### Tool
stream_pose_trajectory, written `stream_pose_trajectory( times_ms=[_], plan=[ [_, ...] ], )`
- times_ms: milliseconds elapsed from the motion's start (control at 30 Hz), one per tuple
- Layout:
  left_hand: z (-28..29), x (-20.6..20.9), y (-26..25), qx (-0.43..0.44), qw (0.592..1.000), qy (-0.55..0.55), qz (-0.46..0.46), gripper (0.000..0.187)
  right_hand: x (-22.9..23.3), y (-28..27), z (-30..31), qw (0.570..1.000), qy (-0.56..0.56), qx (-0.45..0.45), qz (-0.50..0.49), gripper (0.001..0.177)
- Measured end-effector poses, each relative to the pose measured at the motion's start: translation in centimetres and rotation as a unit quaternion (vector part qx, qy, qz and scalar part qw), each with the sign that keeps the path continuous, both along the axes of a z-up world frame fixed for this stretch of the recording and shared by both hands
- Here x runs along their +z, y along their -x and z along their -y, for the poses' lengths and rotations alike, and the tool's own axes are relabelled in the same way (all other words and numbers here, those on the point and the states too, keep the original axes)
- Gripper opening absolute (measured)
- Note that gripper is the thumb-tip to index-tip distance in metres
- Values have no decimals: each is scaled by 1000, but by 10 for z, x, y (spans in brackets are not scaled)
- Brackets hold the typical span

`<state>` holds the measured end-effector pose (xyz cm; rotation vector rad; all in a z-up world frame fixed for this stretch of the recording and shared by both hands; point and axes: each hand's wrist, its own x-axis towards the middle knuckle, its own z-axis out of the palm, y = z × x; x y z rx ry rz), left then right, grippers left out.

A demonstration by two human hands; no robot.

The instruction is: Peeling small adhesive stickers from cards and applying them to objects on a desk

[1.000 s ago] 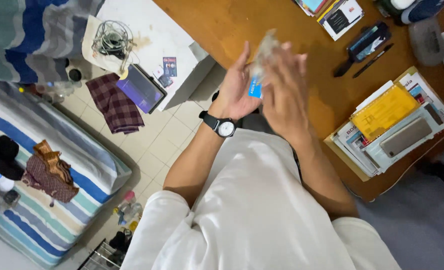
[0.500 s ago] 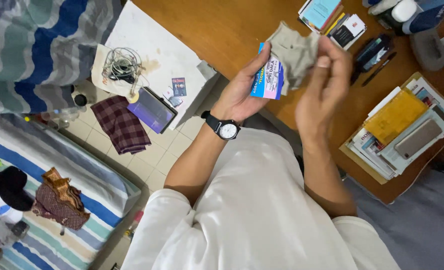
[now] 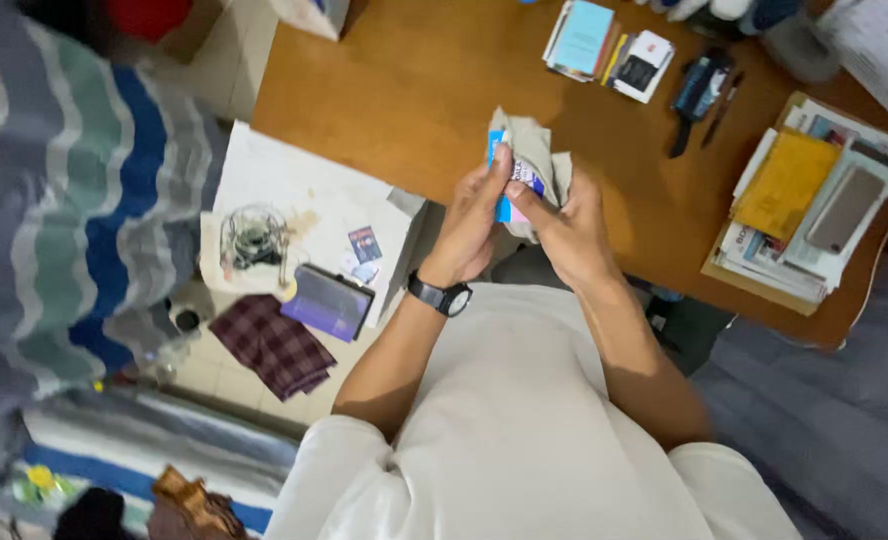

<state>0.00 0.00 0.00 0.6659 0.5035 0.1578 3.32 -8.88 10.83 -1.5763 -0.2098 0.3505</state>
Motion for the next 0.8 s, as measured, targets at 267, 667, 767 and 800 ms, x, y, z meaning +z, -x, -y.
stream_pose_trajectory(
  times_ms=[267, 667, 767, 800],
  plan=[
    [7, 10, -2, 45, 992, -58, -98, 30, -67, -8, 40, 990, 15, -131, -48, 23],
    [28, 23, -20, -13, 993, -54, -104, 25, -98, -43, 55, 985, 33, -144, 89, 45],
    [37, -27, -26, 5, 992, -65, -113, 23, -72, -41, 43, 950, -118, -206, -202, 33],
    [41, -48, -29, 15, 990, -84, -115, 19, -55, -39, 39, 921, -168, -184, -299, 45]
  ],
)
